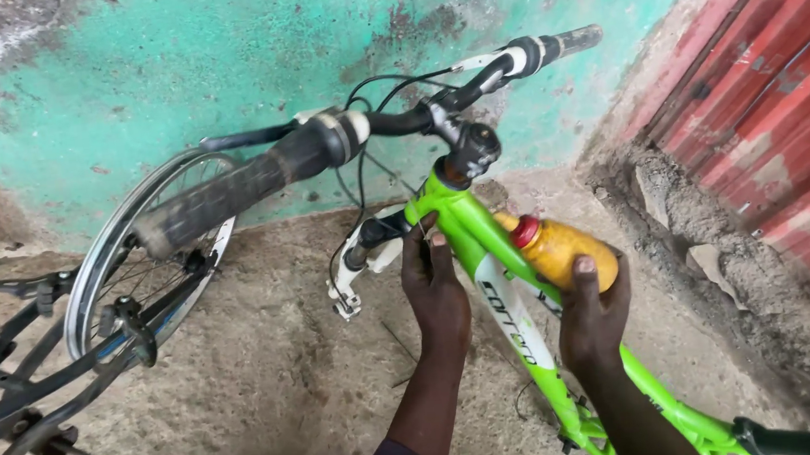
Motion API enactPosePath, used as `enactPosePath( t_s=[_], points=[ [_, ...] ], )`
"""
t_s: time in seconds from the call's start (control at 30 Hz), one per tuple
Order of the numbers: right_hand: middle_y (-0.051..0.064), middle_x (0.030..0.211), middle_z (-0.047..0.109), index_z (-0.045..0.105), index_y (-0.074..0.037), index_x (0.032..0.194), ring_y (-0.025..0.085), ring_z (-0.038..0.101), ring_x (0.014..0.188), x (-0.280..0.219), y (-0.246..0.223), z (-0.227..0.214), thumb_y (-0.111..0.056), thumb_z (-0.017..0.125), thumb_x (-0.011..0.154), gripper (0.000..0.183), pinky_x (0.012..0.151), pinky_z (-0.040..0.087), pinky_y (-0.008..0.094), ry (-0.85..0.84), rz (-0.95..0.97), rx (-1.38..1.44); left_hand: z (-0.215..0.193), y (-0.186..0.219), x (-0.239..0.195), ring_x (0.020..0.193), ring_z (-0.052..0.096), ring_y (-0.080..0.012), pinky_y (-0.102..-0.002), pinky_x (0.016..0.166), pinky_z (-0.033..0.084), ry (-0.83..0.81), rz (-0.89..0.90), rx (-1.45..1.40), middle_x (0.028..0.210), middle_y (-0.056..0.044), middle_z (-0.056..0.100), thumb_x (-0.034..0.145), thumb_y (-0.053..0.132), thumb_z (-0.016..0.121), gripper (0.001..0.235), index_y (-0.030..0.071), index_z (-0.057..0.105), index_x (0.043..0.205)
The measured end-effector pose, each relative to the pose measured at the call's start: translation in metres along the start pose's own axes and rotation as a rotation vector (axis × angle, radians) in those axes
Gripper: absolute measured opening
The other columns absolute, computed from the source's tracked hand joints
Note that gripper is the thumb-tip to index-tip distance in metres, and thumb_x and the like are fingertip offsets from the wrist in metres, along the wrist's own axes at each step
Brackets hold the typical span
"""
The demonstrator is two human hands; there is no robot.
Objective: The person lubricates the bicycle's gear and brake cables using a yellow squeeze bottle. They apply lubricant to the cable ends and the cable housing entry points near the rear derailleur and the handlebar stem. The person then manually pulls the cables to distribute the lubricant and adjusts the cable tension at the rear derailleur.
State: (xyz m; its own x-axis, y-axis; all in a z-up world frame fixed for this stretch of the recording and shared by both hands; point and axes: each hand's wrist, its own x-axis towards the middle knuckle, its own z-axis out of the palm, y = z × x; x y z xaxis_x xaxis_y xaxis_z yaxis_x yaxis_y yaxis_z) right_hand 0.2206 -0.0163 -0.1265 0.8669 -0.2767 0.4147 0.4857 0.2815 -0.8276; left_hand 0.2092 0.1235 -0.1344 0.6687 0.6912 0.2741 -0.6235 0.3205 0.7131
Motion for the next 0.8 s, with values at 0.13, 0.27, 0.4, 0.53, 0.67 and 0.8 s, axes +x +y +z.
enactPosePath(
  t_s=[0.13, 0.27, 0.4, 0.53, 0.67, 0.8],
  points=[
    [0.006, 0.111, 0.057, 0.051, -0.009, 0.127, 0.015, 0.061, 0.098, -0.016, 0.0, -0.015, -0.036, 0.067, 0.099, 0.042, 0.092, 0.058, 0.038, -0.054, -0.06, -0.118, -0.013, -0.022, -0.007, 0.091, 0.06, -0.0091, -0.033, 0.094, 0.05, 0.021, -0.008, 0.0, 0.097, -0.002, 0.066, 0.108, 0.015, 0.055, 0.03, 0.009, 0.058, 0.137],
    [0.005, 0.104, 0.056, 0.052, -0.008, 0.123, 0.015, 0.062, 0.096, -0.011, -0.001, -0.012, -0.032, 0.067, 0.1, 0.035, 0.093, 0.059, 0.04, -0.063, -0.044, -0.065, -0.005, 0.009, -0.009, 0.104, 0.058, -0.0147, -0.044, 0.106, 0.046, -0.045, -0.084, -0.013, 0.113, -0.012, 0.067, 0.109, 0.017, 0.053, 0.036, 0.013, 0.056, 0.144],
    [0.007, 0.107, 0.057, 0.051, -0.007, 0.121, 0.015, 0.058, 0.1, -0.013, -0.016, -0.004, -0.034, 0.063, 0.1, 0.037, 0.09, 0.052, 0.028, -0.067, 0.026, -0.059, 0.002, 0.017, -0.01, 0.132, 0.057, -0.0194, -0.033, 0.107, 0.046, -0.026, -0.118, 0.004, 0.144, -0.01, 0.061, 0.098, 0.028, 0.061, 0.048, 0.009, 0.058, 0.142],
    [0.009, 0.108, 0.059, 0.051, -0.006, 0.122, 0.016, 0.06, 0.101, -0.014, -0.021, -0.001, -0.032, 0.066, 0.097, 0.039, 0.092, 0.053, 0.029, -0.072, 0.015, -0.024, -0.002, 0.013, -0.009, 0.132, 0.056, -0.0191, -0.033, 0.107, 0.047, -0.045, -0.146, -0.057, 0.146, -0.011, 0.06, 0.098, 0.024, 0.061, 0.048, 0.009, 0.057, 0.144],
    [0.009, 0.113, 0.058, 0.05, -0.008, 0.122, 0.017, 0.058, 0.104, -0.021, -0.037, 0.01, -0.032, 0.064, 0.096, 0.038, 0.091, 0.054, 0.032, -0.084, 0.007, -0.249, -0.007, 0.012, -0.006, 0.132, 0.056, -0.0187, -0.032, 0.107, 0.047, -0.045, -0.175, -0.098, 0.147, -0.011, 0.059, 0.096, 0.026, 0.063, 0.05, 0.008, 0.058, 0.143],
    [0.013, 0.12, 0.057, 0.048, -0.006, 0.125, 0.02, 0.059, 0.108, -0.022, -0.041, 0.02, -0.02, 0.068, 0.092, 0.041, 0.09, 0.058, 0.035, -0.142, -0.04, -0.276, -0.011, 0.009, -0.005, 0.07, 0.04, -0.0096, -0.026, 0.068, 0.037, -0.017, -0.206, -0.095, 0.079, 0.002, 0.049, 0.101, 0.026, 0.059, 0.047, 0.009, 0.06, 0.145]
  ],
)
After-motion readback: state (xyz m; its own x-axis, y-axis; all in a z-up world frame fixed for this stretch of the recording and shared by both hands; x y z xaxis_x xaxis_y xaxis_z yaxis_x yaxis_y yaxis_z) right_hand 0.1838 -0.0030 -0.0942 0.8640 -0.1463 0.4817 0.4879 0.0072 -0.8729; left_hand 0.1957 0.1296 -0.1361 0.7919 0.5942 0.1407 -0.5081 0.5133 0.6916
